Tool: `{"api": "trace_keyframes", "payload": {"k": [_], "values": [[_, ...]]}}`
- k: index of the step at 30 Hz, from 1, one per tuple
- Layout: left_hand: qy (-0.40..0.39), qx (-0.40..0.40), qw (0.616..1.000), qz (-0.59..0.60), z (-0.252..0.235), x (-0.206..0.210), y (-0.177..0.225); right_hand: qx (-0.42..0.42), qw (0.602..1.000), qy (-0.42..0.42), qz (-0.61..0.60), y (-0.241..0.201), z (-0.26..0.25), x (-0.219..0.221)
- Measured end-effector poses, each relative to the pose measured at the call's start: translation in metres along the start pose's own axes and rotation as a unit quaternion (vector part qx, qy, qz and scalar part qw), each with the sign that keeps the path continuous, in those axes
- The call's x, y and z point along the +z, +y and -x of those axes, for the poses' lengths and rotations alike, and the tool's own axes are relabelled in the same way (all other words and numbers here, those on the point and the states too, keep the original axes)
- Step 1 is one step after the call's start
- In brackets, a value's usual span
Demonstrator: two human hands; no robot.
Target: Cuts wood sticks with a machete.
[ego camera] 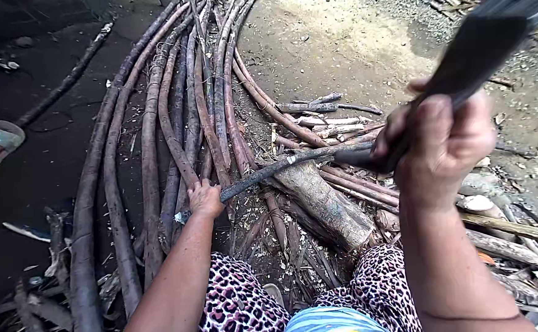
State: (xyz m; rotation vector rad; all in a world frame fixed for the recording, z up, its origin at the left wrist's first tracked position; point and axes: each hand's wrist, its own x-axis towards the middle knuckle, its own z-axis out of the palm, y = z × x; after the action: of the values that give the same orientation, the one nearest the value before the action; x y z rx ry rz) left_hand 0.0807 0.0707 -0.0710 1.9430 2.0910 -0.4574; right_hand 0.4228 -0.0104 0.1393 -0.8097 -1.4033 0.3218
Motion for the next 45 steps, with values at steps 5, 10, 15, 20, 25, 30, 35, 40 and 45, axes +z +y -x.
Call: {"api": "trace_keyframes", "payload": {"k": [5, 10, 15, 20, 25, 30, 35, 40, 45], "values": [[0.003, 0.007, 1.000, 0.009, 0.001, 0.005, -0.001, -0.044, 0.991, 0.084, 0.091, 0.043, -0.001, 0.035], [0.015, 0.009, 1.000, 0.013, 0.005, 0.007, 0.003, 0.520, 0.679, -0.397, 0.332, 0.117, 0.154, 0.008], [0.008, 0.006, 1.000, 0.022, 0.011, 0.005, 0.008, 0.662, 0.629, -0.354, 0.203, 0.117, 0.128, 0.009], [-0.054, -0.028, 0.998, 0.026, 0.023, -0.016, 0.017, 0.666, 0.713, -0.204, 0.082, 0.112, 0.190, 0.010], [-0.075, -0.033, 0.996, 0.025, 0.027, -0.038, 0.011, 0.615, 0.750, -0.217, 0.114, 0.099, 0.214, -0.011], [-0.177, 0.001, 0.978, 0.110, -0.002, -0.064, -0.006, 0.582, 0.744, -0.277, 0.174, 0.105, 0.231, -0.023], [-0.101, 0.012, 0.995, -0.007, -0.020, -0.095, 0.016, 0.575, 0.685, -0.354, 0.275, 0.120, 0.222, -0.001], [0.024, -0.054, 0.994, -0.096, 0.016, -0.057, 0.037, 0.565, 0.720, -0.319, 0.245, 0.119, 0.231, 0.001], [-0.005, -0.074, 0.995, -0.068, 0.016, -0.029, 0.030, 0.456, 0.851, -0.214, 0.148, 0.082, 0.187, -0.002]]}}
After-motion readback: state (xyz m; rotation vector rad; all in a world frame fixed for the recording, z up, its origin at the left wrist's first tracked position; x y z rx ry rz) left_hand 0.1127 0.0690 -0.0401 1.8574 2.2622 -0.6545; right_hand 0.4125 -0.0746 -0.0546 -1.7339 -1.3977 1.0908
